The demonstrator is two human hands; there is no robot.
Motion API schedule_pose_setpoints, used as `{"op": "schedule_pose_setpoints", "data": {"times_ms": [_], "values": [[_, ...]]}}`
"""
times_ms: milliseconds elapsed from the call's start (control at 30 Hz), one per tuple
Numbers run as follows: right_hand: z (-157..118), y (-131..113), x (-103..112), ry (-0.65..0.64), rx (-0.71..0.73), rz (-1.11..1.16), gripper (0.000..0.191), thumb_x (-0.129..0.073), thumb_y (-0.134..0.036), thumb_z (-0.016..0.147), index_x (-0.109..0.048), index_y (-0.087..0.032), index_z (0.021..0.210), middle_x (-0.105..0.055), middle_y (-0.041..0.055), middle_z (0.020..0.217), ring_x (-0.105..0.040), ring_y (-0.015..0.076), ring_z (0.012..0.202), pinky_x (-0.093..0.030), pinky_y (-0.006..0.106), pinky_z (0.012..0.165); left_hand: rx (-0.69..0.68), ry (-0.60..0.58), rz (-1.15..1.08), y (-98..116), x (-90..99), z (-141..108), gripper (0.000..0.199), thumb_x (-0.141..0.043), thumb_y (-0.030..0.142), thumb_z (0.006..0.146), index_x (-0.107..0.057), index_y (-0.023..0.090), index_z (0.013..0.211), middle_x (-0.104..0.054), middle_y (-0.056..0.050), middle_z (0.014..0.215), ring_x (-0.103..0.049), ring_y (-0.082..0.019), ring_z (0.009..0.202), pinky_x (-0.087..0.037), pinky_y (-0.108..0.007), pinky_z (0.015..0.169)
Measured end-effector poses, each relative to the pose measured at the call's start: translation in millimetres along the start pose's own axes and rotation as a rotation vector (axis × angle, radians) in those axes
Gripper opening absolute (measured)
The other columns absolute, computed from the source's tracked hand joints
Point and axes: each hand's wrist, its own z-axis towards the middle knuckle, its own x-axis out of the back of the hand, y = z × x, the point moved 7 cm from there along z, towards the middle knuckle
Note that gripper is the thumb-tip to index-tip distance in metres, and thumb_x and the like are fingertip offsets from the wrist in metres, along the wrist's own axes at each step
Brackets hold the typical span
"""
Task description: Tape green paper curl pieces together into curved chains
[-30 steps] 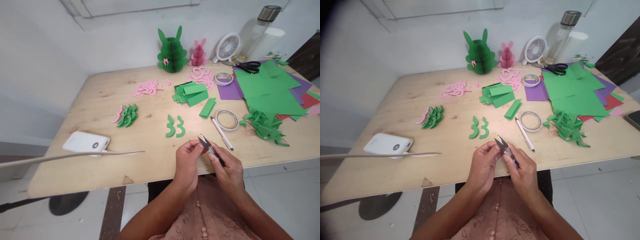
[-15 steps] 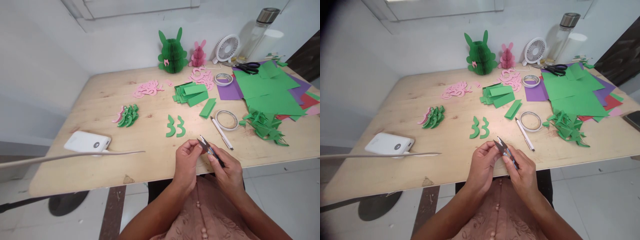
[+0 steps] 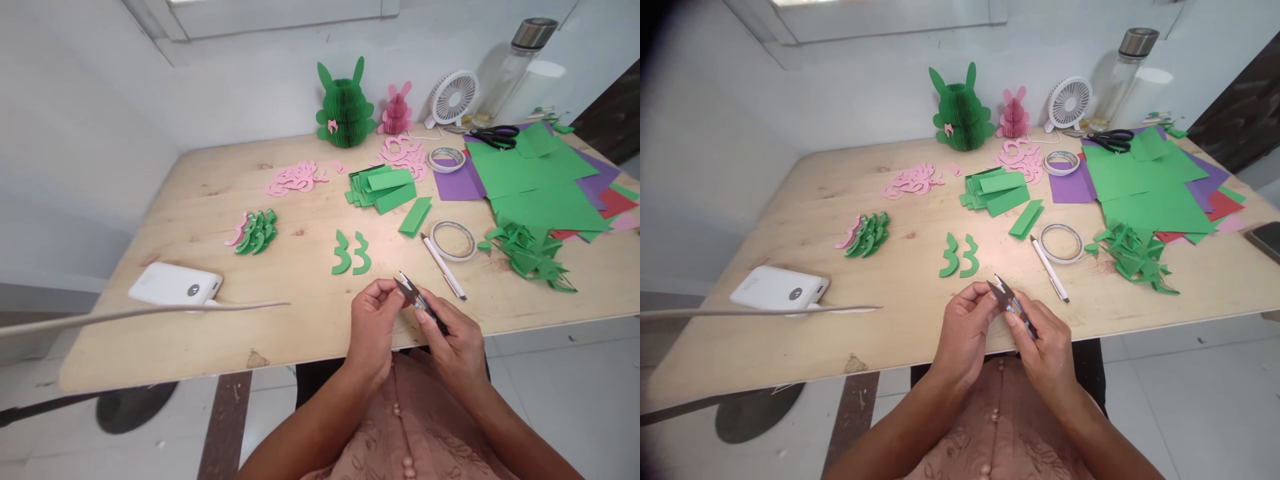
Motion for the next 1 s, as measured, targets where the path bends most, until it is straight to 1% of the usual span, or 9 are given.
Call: {"op": "schedule_pose_setpoints", "data": {"times_ms": [200,367,533,700,1000], "values": [[0.4,0.7,-0.8,-0.004,-0.004,0.006,0.031,-0.052,-0.029,0.089,-0.065,-0.020,0.116,-0.071,0.0064,0.107,-0.068,0.0201,0.096,-0.055,0.030,0.081,-0.013,0.006,0.020,0.8,0.7,1.0,0.014,-0.075,0.025,0.063,-0.065,0.015,0.065,-0.065,-0.001,0.069,-0.058,-0.012,0.067,-0.049,-0.027,0.076],[1.0,0.7,-0.3,-0.001,0.003,0.002,0.031,-0.053,-0.029,0.089,-0.065,-0.018,0.115,-0.071,0.0073,0.105,-0.068,0.0201,0.094,-0.055,0.030,0.080,-0.013,-0.001,0.022,2.0,0.3,2.2,0.013,-0.075,0.023,0.063,-0.065,0.015,0.065,-0.065,-0.001,0.069,-0.058,-0.011,0.066,-0.048,-0.026,0.075],[1.0,2.2,-0.6,-0.007,-0.009,0.000,0.031,-0.052,-0.029,0.089,-0.065,-0.019,0.115,-0.071,0.0073,0.105,-0.068,0.0203,0.093,-0.055,0.030,0.079,-0.022,-0.029,0.056,5.8,-0.9,2.4,0.011,-0.073,0.022,0.065,-0.065,0.014,0.065,-0.065,-0.001,0.067,-0.057,-0.011,0.064,-0.047,-0.025,0.073],[1.2,1.4,-0.4,-0.003,0.009,0.001,0.030,-0.053,-0.027,0.089,-0.065,-0.017,0.114,-0.071,0.0082,0.104,-0.068,0.0196,0.093,-0.054,0.028,0.079,-0.040,-0.042,0.083,9.3,-1.1,1.8,0.010,-0.072,0.021,0.066,-0.065,0.014,0.065,-0.064,-0.001,0.065,-0.056,-0.010,0.063,-0.047,-0.024,0.072],[1.7,1.6,0.3,0.006,0.034,-0.018,0.028,-0.053,-0.027,0.089,-0.065,-0.017,0.113,-0.072,0.0072,0.102,-0.068,0.0187,0.091,-0.054,0.027,0.078,-0.038,-0.051,0.093,9.9,-1.4,2.0,0.011,-0.072,0.022,0.066,-0.064,0.014,0.065,-0.064,-0.001,0.066,-0.057,-0.010,0.064,-0.047,-0.025,0.074]]}}
